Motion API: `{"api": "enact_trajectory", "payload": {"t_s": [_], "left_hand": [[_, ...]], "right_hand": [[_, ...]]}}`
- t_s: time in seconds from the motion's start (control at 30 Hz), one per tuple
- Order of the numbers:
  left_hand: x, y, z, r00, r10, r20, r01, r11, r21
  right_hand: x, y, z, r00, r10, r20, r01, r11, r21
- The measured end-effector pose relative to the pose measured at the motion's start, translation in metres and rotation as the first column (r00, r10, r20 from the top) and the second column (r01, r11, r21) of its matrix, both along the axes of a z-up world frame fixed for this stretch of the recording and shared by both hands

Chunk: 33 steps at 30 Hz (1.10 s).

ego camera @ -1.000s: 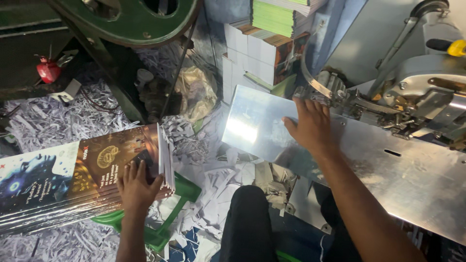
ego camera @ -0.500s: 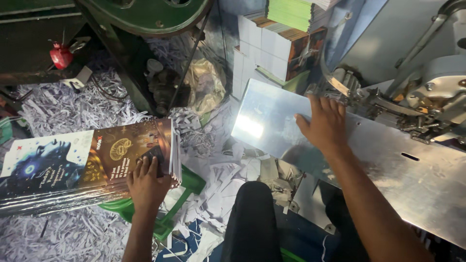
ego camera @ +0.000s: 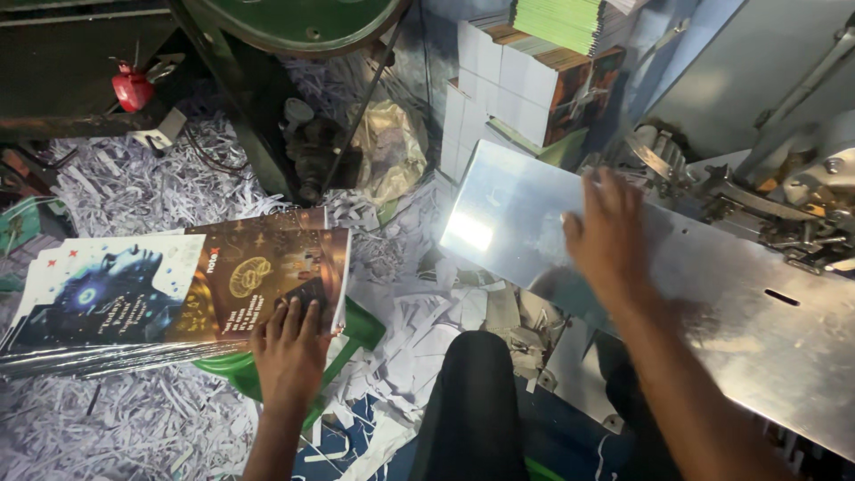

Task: The person repeatedly picks up a book cover, places it on a metal plate, and feeds it through a binding machine. After each pass, the person removes the bound cover and sets it aside, then repeats the process with another cover from a nearby stack.

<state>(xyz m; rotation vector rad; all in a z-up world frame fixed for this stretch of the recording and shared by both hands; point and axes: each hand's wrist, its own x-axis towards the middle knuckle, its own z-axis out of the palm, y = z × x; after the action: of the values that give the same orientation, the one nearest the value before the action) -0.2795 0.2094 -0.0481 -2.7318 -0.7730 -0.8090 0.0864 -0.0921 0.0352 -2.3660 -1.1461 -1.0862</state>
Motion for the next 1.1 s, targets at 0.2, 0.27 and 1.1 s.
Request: {"api": "enact_trajectory", "payload": {"t_s": [0.2, 0.27, 1.1], "left_hand": [[0.023, -0.032, 0.006, 0.999, 0.043, -0.003, -0.043, 0.998, -0.048], [0.031, -0.046, 0.011, 0.999, 0.036, 0.031, -0.034, 0.997, -0.066], [0.143, 0.133, -0.009, 0.977, -0.111, 0.184, 0.197, 0.806, -0.558]], "right_hand": [[-0.082, 0.08, -0.067, 0.59, 0.437, -0.679, -0.271, 0.899, 0.344], [-0.109, 0.12, -0.087, -0.121, 0.5, -0.858, -0.127, 0.849, 0.513], [-0.118, 0.152, -0.134, -0.458, 0.592, -0.663, 0.035, 0.758, 0.652]]}}
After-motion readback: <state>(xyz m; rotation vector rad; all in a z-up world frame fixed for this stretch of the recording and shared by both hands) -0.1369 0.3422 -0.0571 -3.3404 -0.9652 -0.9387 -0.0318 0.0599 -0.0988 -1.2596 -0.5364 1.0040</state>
